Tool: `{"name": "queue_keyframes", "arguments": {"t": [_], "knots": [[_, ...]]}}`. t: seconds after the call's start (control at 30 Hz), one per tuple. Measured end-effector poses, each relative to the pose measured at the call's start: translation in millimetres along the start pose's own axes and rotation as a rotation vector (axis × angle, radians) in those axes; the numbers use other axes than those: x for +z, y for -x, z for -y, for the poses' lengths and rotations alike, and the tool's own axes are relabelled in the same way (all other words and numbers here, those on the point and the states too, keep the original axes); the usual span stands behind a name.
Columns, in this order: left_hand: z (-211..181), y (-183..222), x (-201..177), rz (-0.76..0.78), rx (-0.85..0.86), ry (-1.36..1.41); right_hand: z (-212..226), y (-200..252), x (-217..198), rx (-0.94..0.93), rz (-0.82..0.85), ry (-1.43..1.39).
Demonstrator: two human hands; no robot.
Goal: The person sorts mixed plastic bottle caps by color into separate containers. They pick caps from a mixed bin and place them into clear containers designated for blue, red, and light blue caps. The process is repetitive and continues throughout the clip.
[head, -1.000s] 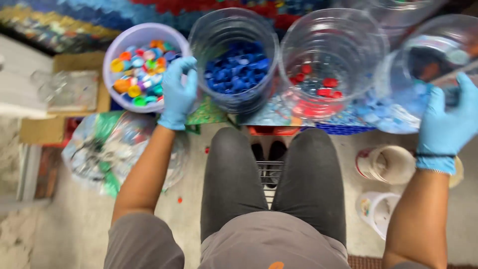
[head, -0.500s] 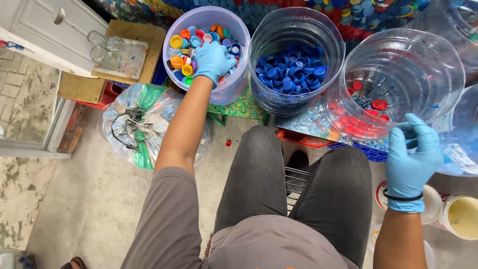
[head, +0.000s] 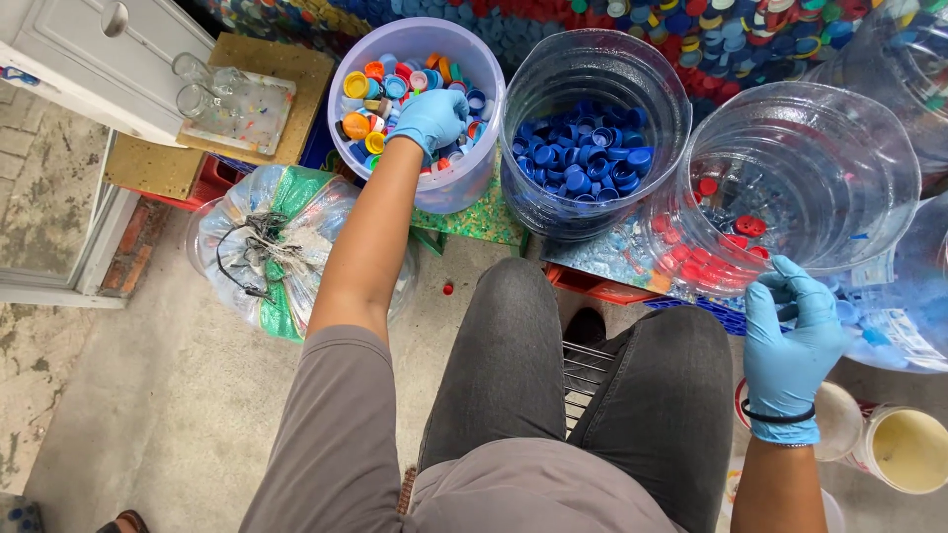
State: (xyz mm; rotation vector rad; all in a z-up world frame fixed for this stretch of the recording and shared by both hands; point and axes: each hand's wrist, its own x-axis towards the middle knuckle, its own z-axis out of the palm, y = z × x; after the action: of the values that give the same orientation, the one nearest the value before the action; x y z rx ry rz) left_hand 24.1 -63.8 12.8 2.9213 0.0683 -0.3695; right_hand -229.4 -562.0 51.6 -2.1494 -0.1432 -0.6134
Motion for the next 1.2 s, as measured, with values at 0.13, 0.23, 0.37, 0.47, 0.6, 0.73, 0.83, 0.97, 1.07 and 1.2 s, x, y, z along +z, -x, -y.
{"name": "queue_keyframes", "arguments": {"t": [0.13,0.23,0.37,0.47,0.6,0.73,0.83,0.97,1.07,1.2], "knots": [[-2.4,3.6,-8.2,0.032,0.106,-0.041,0.1,0.4,-1.4,-0.013,0.011,0.013],[-2.1,-4.0,-1.8,0.017,0.152,-0.123,-3.1,0.9,-0.8,0.004,0.005,0.006],[1.1,-21.3,16.7,-0.033,0.206,-0.323,-6.9,1.7,-0.6,0.023,0.007,0.005],[-2.6,-20.2,16.4,-0.035,0.162,-0.351,-5.9,2.2,-1.8,0.021,0.008,0.001],[10.3,-16.3,15.0,-0.039,0.196,-0.274,-7.0,2.7,-3.4,0.017,0.006,0.004],[10.2,-13.0,12.2,-0.075,0.236,-0.266,-10.8,4.1,-2.8,0.048,0.004,0.008],[5.6,-15.2,8.7,-0.045,0.245,-0.329,-10.5,4.6,-3.9,0.046,0.001,0.012],[9.3,-21.2,12.2,-0.070,0.298,-0.388,-10.8,4.4,-7.0,0.036,0.003,0.015],[7.5,-16.2,6.4,-0.040,0.302,-0.394,-11.1,5.9,-7.3,0.027,0.005,0.026],[4.3,-19.0,4.9,0.027,0.256,-0.372,-11.4,7.2,-5.1,0.054,-0.009,0.004]]}}
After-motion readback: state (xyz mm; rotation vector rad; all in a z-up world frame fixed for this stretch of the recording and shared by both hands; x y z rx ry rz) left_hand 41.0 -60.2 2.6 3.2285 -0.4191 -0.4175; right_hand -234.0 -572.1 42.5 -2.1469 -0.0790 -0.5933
